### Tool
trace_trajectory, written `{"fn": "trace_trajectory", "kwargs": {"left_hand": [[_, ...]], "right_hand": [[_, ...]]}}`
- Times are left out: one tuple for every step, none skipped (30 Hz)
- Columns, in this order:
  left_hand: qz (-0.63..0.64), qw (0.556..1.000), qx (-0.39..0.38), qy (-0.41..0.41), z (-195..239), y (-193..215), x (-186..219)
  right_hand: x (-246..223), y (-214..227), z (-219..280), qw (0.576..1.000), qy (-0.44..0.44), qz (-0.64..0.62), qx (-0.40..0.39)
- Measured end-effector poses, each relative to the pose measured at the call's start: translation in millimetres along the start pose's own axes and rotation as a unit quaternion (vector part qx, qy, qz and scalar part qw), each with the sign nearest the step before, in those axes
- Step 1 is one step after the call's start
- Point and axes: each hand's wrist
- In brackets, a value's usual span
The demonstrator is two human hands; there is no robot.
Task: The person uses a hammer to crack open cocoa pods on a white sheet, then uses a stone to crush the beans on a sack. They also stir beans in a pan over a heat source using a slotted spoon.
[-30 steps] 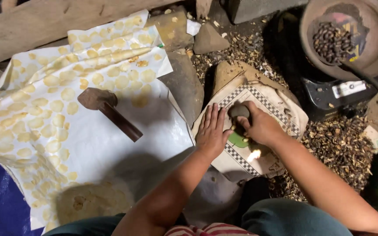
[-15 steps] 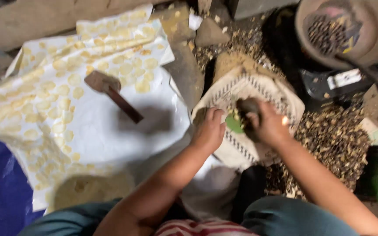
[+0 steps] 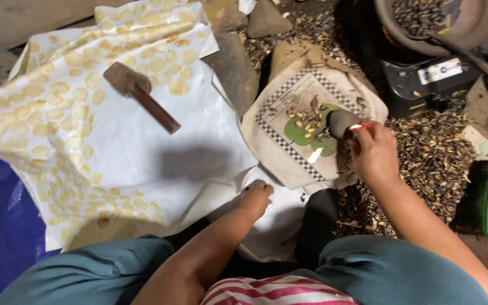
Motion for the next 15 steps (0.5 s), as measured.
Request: {"fn": "trace_trajectory", "kwargs": {"left_hand": [[-0.014, 0.998, 0.030, -0.052, -3, -17, -10], [-0.028, 0.992, 0.060, -0.104, -6, -34, -20], [-0.030, 0.992, 0.060, -0.104, -7, -36, -20], [-0.051, 0.990, 0.059, -0.120, -9, -37, -21], [-0.072, 0.987, 0.060, -0.134, -10, -37, -23], [-0.074, 0.987, 0.061, -0.132, -9, -37, -21], [-0.065, 0.988, 0.051, -0.129, -9, -36, -19], [-0.056, 0.990, 0.041, -0.126, -10, -35, -17], [-0.059, 0.989, 0.042, -0.125, -5, -27, -11], [-0.039, 0.993, 0.015, -0.107, -1, -18, -5], [-0.017, 0.996, -0.014, -0.089, 3, -11, 1], [-0.018, 0.996, -0.013, -0.089, -4, -8, -5], [0.114, 0.990, -0.037, -0.073, -4, -11, -8], [0.245, 0.966, -0.059, -0.055, -3, -15, -11], [0.246, 0.966, -0.057, -0.051, 3, 7, -3]], "right_hand": [[1, -4, -1, 0.998, -0.012, -0.032, -0.049], [2, -7, -2, 0.993, -0.024, -0.064, -0.098], [-8, -11, -8, 0.993, -0.026, -0.066, -0.096], [-18, -15, -15, 0.986, -0.034, -0.085, -0.139], [-30, -20, -23, 0.977, -0.039, -0.106, -0.180], [-40, -17, -31, 0.977, -0.039, -0.108, -0.177], [-50, -14, -40, 0.976, -0.010, -0.113, -0.185], [-60, -11, -49, 0.974, 0.018, -0.118, -0.191], [-64, -22, -46, 0.975, 0.019, -0.120, -0.189], [-68, -33, -44, 0.975, 0.027, -0.088, -0.201], [-72, -45, -40, 0.974, 0.035, -0.055, -0.215], [-73, -49, -45, 0.975, 0.035, -0.056, -0.214], [-76, -53, -42, 0.974, 0.041, -0.052, -0.215], [-79, -56, -39, 0.974, 0.046, -0.047, -0.216], [-68, -62, -48, 0.974, 0.050, -0.050, -0.216]]}}
Point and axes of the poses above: each hand's wrist, its own z-axis away from the middle knuckle, its own y-axis out of the back of the hand, x = y × z, and after that the axes turned 1 degree about -z, right-handed
